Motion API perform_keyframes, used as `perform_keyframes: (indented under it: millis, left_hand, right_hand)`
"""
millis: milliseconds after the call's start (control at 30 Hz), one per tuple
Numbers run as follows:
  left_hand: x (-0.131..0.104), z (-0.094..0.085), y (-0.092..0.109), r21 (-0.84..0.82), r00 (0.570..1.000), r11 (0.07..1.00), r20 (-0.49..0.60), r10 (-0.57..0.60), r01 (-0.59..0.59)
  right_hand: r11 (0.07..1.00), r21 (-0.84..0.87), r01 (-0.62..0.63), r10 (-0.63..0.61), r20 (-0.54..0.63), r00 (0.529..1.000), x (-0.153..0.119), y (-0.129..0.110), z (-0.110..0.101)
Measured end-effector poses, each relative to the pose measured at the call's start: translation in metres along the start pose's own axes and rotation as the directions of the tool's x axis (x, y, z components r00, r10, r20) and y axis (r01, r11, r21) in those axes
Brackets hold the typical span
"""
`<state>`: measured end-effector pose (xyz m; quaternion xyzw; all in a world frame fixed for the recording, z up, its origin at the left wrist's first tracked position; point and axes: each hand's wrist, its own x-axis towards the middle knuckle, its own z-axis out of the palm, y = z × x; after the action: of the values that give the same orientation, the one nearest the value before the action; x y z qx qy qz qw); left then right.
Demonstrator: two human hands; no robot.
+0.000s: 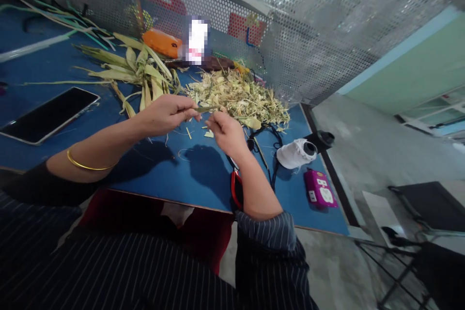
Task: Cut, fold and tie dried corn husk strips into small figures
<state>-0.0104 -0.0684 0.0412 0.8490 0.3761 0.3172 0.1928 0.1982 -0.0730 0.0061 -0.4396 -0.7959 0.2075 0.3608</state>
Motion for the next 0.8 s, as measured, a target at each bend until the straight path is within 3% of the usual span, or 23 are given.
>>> perform_keyframes:
  millis: [133, 200, 300, 433, 533, 667, 800]
  left_hand:
    - [0.001, 0.003, -0.005, 0.057, 0.995, 0.997, -0.085, -0.050, 0.055]
    - [0.001, 0.007, -0.007, 0.075, 0.994, 0.996, -0.096, -0.045, 0.053]
    - [0.001, 0.014, -0.010, 0.115, 0.995, 0.992, -0.090, -0.037, 0.047]
    - [-0.001, 0.021, -0.012, 0.269, 0.997, 0.963, -0.073, -0.012, 0.031]
    - [-0.003, 0.025, -0.009, 0.432, 1.000, 0.902, 0.017, 0.017, -0.023]
    - [-0.004, 0.029, -0.004, 0.510, 0.973, 0.843, 0.222, 0.063, -0.171]
    - [-0.003, 0.024, -0.005, 0.343, 0.930, 0.891, 0.313, 0.192, -0.299]
  right_hand:
    - [0.973, 0.016, 0.229, -0.228, -0.057, 0.972, -0.007, -0.021, 0.002]
    - [0.967, 0.115, 0.229, -0.221, -0.077, 0.972, -0.010, -0.026, 0.003]
    - [0.953, 0.256, 0.159, -0.164, -0.001, 0.986, -0.013, -0.027, 0.008]
    - [0.979, 0.109, 0.172, -0.180, 0.066, 0.982, -0.015, -0.027, 0.012]
    - [0.981, 0.065, 0.181, -0.188, 0.104, 0.977, -0.016, -0.029, 0.012]
    - [0.969, 0.241, 0.050, -0.078, 0.108, 0.991, -0.012, -0.025, 0.009]
    - [0.823, 0.545, -0.162, 0.128, 0.099, 0.987, -0.006, -0.018, 0.005]
